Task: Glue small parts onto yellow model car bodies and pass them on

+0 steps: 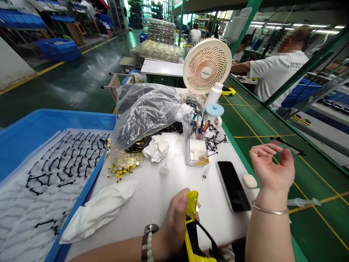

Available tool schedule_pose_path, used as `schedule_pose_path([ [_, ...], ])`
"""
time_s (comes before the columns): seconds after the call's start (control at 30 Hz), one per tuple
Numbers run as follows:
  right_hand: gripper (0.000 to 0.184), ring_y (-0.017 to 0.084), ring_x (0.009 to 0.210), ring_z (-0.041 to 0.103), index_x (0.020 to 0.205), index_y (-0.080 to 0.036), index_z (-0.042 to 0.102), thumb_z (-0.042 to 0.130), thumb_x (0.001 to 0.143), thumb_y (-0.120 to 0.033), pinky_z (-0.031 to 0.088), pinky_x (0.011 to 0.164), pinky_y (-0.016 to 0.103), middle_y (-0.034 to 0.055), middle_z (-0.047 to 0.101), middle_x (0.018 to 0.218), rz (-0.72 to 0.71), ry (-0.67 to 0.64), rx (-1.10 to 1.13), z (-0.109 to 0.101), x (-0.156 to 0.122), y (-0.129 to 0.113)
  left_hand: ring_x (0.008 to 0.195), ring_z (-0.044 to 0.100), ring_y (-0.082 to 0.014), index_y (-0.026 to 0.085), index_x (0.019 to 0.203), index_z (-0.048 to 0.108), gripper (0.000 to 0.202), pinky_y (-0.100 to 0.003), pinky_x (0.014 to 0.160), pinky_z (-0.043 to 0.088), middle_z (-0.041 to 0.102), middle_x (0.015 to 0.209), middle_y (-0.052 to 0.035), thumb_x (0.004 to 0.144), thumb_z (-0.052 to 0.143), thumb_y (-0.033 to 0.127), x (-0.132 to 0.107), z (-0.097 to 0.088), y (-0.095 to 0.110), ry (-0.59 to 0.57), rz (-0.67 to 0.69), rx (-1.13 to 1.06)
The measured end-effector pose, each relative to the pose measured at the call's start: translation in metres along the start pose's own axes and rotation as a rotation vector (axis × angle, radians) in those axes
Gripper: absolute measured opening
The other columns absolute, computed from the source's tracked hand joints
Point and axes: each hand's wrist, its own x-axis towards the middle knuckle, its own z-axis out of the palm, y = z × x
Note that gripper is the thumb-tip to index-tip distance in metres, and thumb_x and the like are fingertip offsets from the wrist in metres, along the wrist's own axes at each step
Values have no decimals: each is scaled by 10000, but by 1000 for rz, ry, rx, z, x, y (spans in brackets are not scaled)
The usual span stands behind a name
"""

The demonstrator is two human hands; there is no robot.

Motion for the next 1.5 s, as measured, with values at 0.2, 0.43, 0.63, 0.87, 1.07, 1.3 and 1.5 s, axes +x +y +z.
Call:
schedule_pose_path([
  [0.2, 161, 116, 547, 520, 901, -203, 474, 372, 880, -81, 499, 508, 250, -41, 529, 619, 94, -20, 215, 9, -33, 17, 515, 463, -137, 176, 735, 558, 627, -273, 515, 375, 574, 590, -15, 854, 336, 751, 1, -1, 1, -17, 16, 9],
  [0.43, 293, 99, 596, 591, 1011, -135, 618, 766, 759, -140, 550, 598, 194, -28, 613, 617, -22, -265, -493, 7, -82, 39, 532, 479, -147, 182, 756, 555, 621, -281, 524, 381, 585, 612, -25, 864, 327, 749, -1, -1, 2, -31, 26, 18],
  [0.63, 135, 135, 697, 616, 847, -220, 663, 726, 792, -114, 541, 601, 207, 10, 646, 725, -231, -439, -1232, -4, -141, 60, 551, 480, -152, 202, 783, 492, 571, -286, 537, 389, 535, 608, 4, 865, 332, 744, -2, 2, 10, -30, 38, 26],
  [0.87, 188, 132, 617, 524, 875, -211, 608, 643, 810, -39, 449, 543, 249, -18, 535, 653, -374, -610, -1359, -7, -151, 73, 585, 435, -146, 217, 731, 420, 484, -288, 559, 399, 467, 644, 18, 906, 357, 664, -1, 2, 9, -45, 91, -6],
  [1.07, 228, 140, 643, 529, 885, -207, 583, 640, 801, -3, 443, 574, 275, -11, 535, 697, -352, -662, -1417, -18, -148, 73, 620, 408, -162, 217, 723, 430, 480, -301, 595, 393, 460, 660, 6, 916, 344, 648, 0, -1, 5, -24, 108, 61],
  [1.3, 237, 136, 654, 522, 873, -206, 549, 637, 802, 2, 440, 575, 275, -8, 537, 719, -386, -688, -1440, -15, -148, 74, 641, 339, -162, 222, 725, 410, 457, -301, 616, 349, 375, 680, 22, 931, 321, 620, 1, 0, 5, -18, 118, 86],
  [1.5, 229, 112, 643, 501, 821, -199, 486, 631, 827, -22, 456, 579, 251, -17, 510, 702, -481, -775, -1577, -6, -148, 71, 664, 368, -171, 226, 719, 359, 445, -314, 615, 343, 387, 710, 8, 951, 261, 593, 1, -2, 9, -36, 153, 165],
])
